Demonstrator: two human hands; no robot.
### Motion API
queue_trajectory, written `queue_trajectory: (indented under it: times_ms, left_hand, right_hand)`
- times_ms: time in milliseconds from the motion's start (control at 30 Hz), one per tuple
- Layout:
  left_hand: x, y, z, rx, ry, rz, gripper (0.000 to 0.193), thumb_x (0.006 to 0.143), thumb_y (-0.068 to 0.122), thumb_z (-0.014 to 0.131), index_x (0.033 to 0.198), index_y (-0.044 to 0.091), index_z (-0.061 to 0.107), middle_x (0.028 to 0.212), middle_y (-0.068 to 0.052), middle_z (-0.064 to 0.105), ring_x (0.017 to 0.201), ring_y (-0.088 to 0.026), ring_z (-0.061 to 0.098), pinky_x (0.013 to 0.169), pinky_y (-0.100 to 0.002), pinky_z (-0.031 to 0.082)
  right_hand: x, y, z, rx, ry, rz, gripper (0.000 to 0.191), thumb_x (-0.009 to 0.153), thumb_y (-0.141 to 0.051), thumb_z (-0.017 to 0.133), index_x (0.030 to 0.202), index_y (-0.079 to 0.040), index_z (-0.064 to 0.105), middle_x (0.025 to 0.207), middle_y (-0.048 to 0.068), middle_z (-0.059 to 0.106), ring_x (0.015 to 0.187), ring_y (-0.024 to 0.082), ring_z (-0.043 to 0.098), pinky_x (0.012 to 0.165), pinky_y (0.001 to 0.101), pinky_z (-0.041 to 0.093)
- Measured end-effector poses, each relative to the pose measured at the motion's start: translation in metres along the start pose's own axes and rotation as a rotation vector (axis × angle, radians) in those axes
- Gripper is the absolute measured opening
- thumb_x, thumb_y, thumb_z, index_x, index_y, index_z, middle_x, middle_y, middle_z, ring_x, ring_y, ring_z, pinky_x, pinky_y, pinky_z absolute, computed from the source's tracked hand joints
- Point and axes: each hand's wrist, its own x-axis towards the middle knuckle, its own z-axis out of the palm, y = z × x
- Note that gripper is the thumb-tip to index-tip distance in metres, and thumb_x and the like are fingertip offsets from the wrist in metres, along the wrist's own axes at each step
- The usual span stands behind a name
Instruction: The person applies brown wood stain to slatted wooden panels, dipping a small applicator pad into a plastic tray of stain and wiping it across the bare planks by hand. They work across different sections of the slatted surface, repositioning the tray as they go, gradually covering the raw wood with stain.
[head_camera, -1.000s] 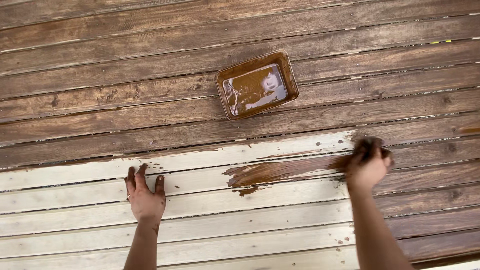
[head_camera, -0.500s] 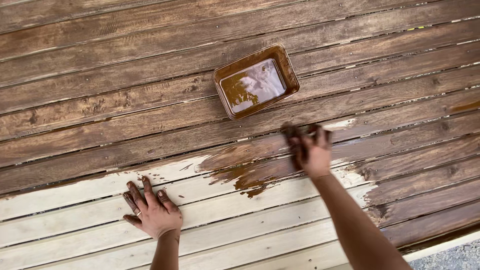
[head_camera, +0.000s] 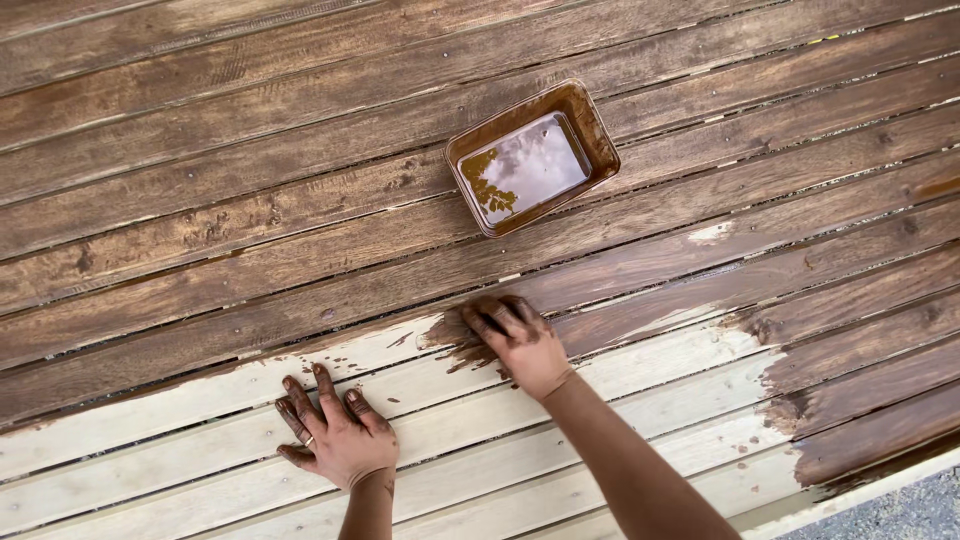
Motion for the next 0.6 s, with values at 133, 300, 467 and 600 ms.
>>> queue_trajectory:
  times_ms: [133, 300, 467, 600]
  left_hand:
    - [-0.001, -0.002, 0.004, 0.012, -0.011, -0.017, 0.062, 0.098, 0.032, 0.04, 0.16, 0.033, 0.035, 0.173, -0.008, 0.018, 0.16, -0.034, 0.011, 0.117, -0.074, 0.0]
    - [-0.003, -0.006, 0.01, 0.014, -0.003, 0.01, 0.063, 0.098, 0.033, 0.039, 0.161, 0.032, 0.033, 0.173, -0.01, 0.017, 0.159, -0.035, 0.011, 0.117, -0.074, 0.001]
    - [-0.007, -0.005, 0.007, 0.037, -0.011, -0.001, 0.065, 0.096, 0.032, 0.041, 0.161, 0.033, 0.032, 0.172, -0.01, 0.017, 0.159, -0.036, 0.008, 0.116, -0.074, 0.001]
    - [-0.012, 0.002, -0.001, 0.03, -0.038, -0.014, 0.066, 0.095, 0.031, 0.041, 0.161, 0.033, 0.033, 0.173, -0.01, 0.016, 0.159, -0.034, 0.008, 0.117, -0.073, 0.0]
  right_hand:
    - [-0.031, 0.117, -0.082, -0.443, 0.017, 0.625, 0.082, 0.074, -0.018, 0.078, 0.15, -0.037, 0.052, 0.154, 0.024, 0.036, 0.137, 0.052, 0.043, 0.106, 0.0557, 0.054]
    - [-0.031, 0.201, -0.126, -0.244, 0.284, 1.043, 0.029, 0.11, -0.024, 0.065, 0.137, -0.015, 0.07, 0.142, 0.035, 0.053, 0.132, 0.054, 0.047, 0.116, 0.0573, 0.042]
    - [-0.019, 0.055, -0.023, -0.189, 0.297, 0.744, 0.053, 0.102, -0.005, 0.063, 0.152, -0.022, 0.06, 0.145, 0.023, 0.053, 0.135, 0.043, 0.05, 0.121, 0.062, 0.045]
    - [-0.028, -0.092, 0.055, 0.09, -0.168, 0.31, 0.035, 0.097, -0.019, 0.066, 0.132, -0.023, 0.063, 0.15, 0.029, 0.048, 0.139, 0.054, 0.039, 0.114, 0.0623, 0.042]
